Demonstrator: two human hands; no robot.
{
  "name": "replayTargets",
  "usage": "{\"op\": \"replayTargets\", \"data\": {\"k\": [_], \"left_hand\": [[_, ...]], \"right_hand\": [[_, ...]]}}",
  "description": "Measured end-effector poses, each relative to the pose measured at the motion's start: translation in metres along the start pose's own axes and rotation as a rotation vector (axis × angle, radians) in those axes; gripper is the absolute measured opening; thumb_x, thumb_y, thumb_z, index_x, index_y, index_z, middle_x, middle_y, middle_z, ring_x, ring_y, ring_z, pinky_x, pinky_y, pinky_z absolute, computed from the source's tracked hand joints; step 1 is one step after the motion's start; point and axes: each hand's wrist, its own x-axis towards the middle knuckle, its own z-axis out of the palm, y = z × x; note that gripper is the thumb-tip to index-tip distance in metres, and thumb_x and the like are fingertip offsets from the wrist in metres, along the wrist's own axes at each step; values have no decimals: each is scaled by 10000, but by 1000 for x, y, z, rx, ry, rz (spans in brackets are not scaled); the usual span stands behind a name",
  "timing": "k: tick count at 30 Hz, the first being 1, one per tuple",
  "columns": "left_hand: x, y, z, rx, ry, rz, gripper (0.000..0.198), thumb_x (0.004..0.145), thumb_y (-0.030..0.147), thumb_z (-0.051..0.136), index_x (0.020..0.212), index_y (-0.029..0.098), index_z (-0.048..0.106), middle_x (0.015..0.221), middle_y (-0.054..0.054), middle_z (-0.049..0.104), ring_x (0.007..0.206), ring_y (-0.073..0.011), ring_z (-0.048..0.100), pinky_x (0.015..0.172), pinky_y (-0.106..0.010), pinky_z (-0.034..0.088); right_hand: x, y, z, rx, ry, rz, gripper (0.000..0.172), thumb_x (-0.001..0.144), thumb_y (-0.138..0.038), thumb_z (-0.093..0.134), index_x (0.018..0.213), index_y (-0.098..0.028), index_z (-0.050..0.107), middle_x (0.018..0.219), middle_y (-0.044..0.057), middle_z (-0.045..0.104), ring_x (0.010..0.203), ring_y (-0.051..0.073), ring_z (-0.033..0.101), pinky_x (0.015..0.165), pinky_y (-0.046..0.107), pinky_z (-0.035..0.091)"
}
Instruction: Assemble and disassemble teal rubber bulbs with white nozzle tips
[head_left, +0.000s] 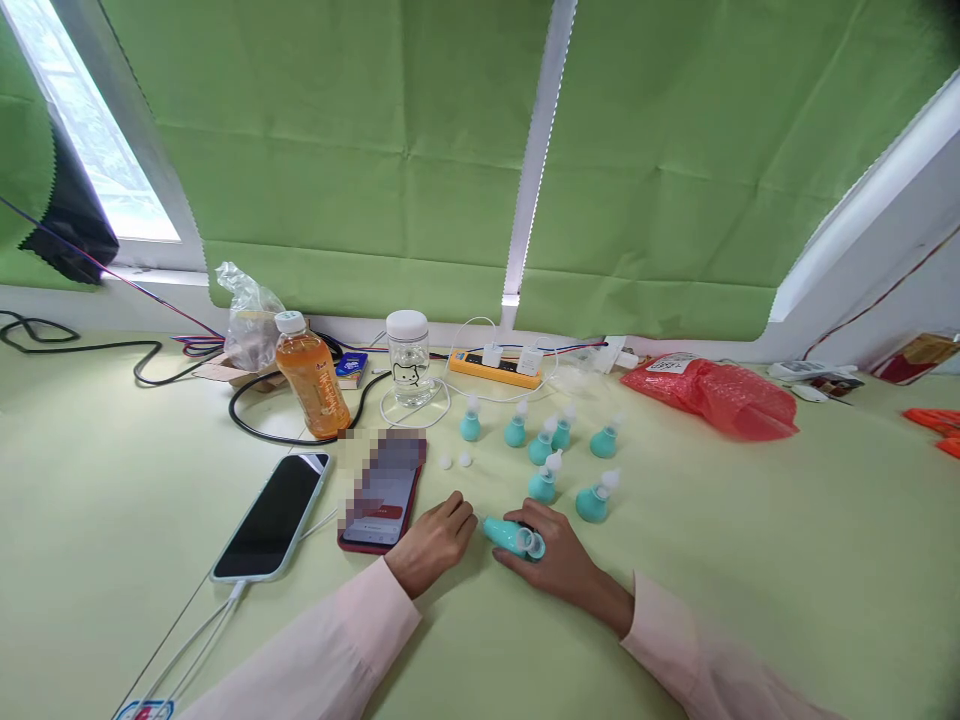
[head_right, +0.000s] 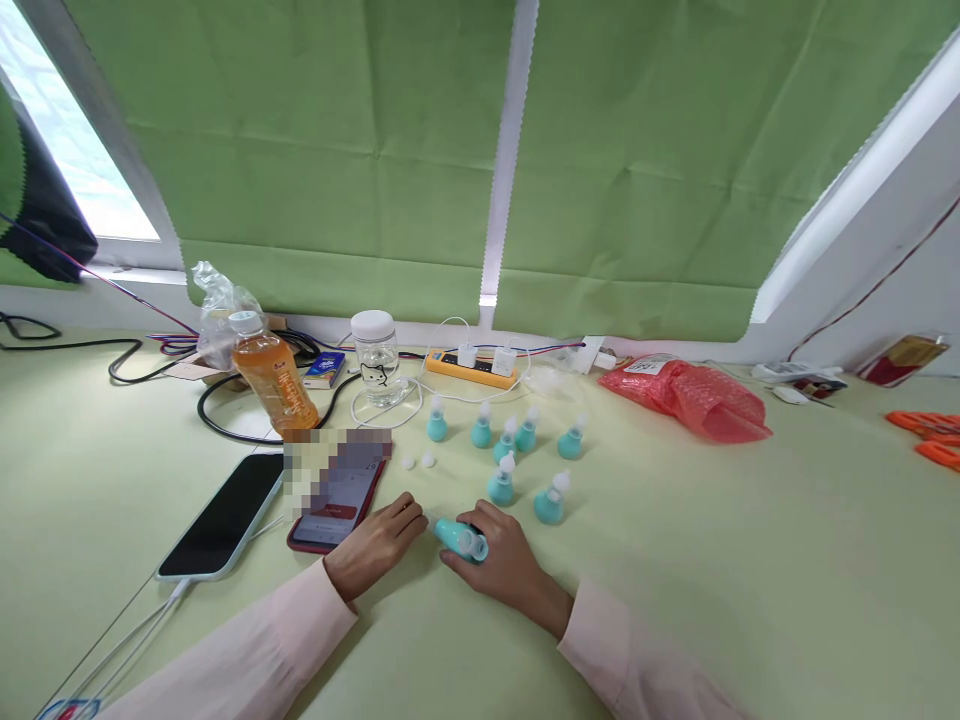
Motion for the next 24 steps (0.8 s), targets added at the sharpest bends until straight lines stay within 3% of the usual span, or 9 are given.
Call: {"op": "replayTargets", "data": {"k": [6, 14, 24], "left_hand": [[1, 2, 13, -45, -10, -144, 150, 824, 81, 327, 814, 114, 472, 759, -67, 507, 735, -193, 442, 612, -299, 402], [-2, 1, 6, -532, 59, -381, 160, 847, 160, 249, 815, 150, 406, 731, -41, 477, 682, -153, 457, 601, -264, 383], [-2, -7, 8, -907, 13, -416, 193, 851, 282, 262, 751, 164, 376, 625, 28, 410, 585, -101, 379, 566, -224, 336]], "right_hand": [[1, 1, 0, 0, 15, 5, 210, 633, -318, 601, 795, -187, 574, 666, 19, 536, 605, 146, 525, 566, 257, 422], [0, -1, 0, -6, -3, 1, 215, 614, -297, 603, 805, -202, 576, 645, 4, 523, 584, 140, 514, 546, 248, 407], [1, 2, 1, -3, -33, 11, 219, 586, -275, 612, 793, -209, 592, 618, -6, 505, 549, 131, 501, 521, 236, 395]]}}
